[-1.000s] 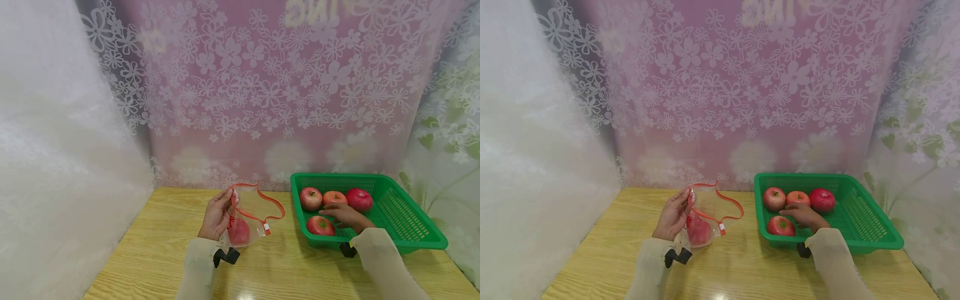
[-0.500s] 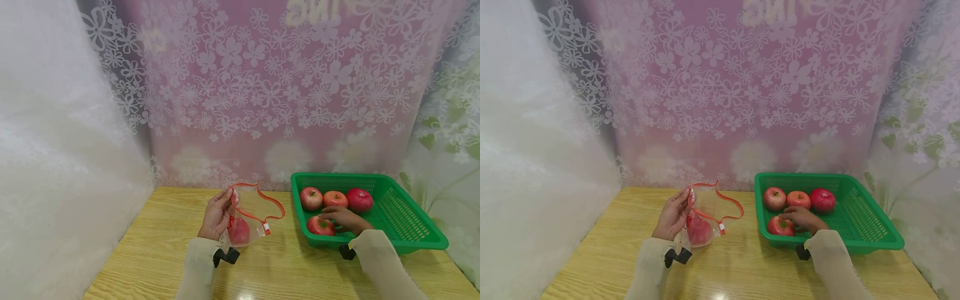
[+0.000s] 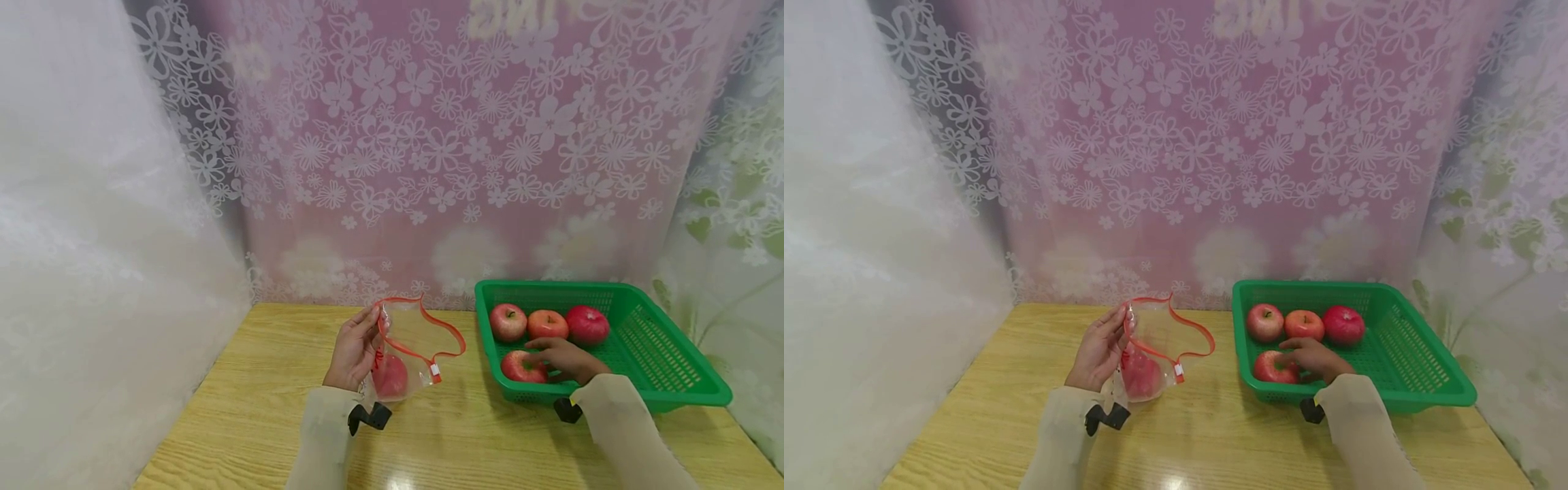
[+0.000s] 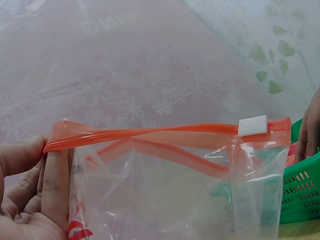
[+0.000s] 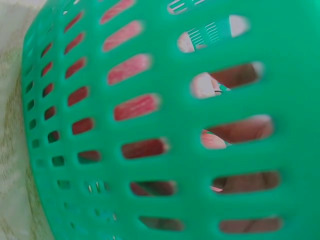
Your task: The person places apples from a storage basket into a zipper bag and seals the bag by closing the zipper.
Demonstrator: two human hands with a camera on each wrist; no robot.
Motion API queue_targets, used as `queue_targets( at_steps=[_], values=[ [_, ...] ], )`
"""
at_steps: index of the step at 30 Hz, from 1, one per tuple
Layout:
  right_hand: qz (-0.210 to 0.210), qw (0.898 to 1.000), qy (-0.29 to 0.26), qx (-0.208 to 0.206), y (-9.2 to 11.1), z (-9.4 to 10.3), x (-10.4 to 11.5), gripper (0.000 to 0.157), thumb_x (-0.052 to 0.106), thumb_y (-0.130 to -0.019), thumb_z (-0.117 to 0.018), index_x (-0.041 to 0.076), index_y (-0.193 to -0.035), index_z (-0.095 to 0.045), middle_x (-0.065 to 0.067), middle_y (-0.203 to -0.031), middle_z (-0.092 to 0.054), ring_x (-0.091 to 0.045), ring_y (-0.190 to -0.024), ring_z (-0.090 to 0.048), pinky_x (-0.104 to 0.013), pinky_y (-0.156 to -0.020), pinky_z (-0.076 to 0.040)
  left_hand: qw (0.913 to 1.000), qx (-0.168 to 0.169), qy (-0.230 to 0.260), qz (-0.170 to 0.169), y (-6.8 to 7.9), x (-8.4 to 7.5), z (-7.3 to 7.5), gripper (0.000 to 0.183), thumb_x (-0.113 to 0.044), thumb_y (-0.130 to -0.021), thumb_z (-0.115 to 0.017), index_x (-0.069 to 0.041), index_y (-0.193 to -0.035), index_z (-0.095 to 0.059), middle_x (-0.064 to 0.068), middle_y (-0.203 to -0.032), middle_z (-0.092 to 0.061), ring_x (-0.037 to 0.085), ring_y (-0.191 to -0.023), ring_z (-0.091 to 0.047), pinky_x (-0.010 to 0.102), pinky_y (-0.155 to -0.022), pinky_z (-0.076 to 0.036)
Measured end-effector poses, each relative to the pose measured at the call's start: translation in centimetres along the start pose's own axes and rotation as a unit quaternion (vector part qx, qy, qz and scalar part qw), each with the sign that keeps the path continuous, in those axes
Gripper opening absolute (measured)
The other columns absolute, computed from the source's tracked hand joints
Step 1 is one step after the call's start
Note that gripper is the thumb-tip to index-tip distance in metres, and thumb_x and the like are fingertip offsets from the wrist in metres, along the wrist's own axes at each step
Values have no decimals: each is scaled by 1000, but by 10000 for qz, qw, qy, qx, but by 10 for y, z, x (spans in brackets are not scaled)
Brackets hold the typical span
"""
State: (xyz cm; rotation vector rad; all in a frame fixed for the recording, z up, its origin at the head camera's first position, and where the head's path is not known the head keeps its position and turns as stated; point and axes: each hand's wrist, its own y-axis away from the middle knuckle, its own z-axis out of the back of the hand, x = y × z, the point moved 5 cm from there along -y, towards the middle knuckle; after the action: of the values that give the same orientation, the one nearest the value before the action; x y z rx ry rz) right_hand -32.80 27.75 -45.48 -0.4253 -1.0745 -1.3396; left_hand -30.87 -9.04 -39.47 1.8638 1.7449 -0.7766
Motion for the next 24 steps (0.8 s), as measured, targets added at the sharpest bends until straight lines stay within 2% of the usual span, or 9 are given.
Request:
queue_targets(
  at_steps=[7, 11, 18, 24],
  values=[
    [17, 9999, 90, 69, 0, 0, -1, 62, 27, -95, -62, -13, -137, -39, -34, -133, -45, -43, -109, -56, -49, -80, -55, 10000, 34, -1, 1, 0, 0, 1, 25, -6, -100, -52, -9, -88, -74, 2, -79, -70, 7, -67, -67, 16, -62, -56],
    [47, 9999, 136, 91, 0, 0, -1, 59, 26, -96, -60, -14, -135, -41, -32, -129, -49, -38, -105, -58, -48, -80, -56, 10000, 81, 30, 10, -1, 0, 0, 26, -6, -100, -50, -8, -88, -73, 3, -78, -69, 8, -67, -67, 16, -61, -56],
    [105, 9995, 259, 131, 0, -2, 0, 52, 20, -95, -60, -13, -132, -46, -18, -115, -60, -24, -88, -60, -46, -76, -55, 9999, 150, 38, 3, -1, 0, -1, 26, -5, -101, -49, -8, -89, -72, 3, -79, -69, 7, -68, -66, 15, -62, -56],
    [62, 9992, 376, 144, -1, -3, 0, 50, 18, -95, -60, -13, -132, -48, -20, -117, -59, -24, -90, -61, -48, -76, -56, 9999, 100, 0, 23, 0, 0, -1, 27, -6, -101, -49, -9, -88, -72, 2, -78, -68, 7, -66, -66, 14, -60, -55]
  ],
)
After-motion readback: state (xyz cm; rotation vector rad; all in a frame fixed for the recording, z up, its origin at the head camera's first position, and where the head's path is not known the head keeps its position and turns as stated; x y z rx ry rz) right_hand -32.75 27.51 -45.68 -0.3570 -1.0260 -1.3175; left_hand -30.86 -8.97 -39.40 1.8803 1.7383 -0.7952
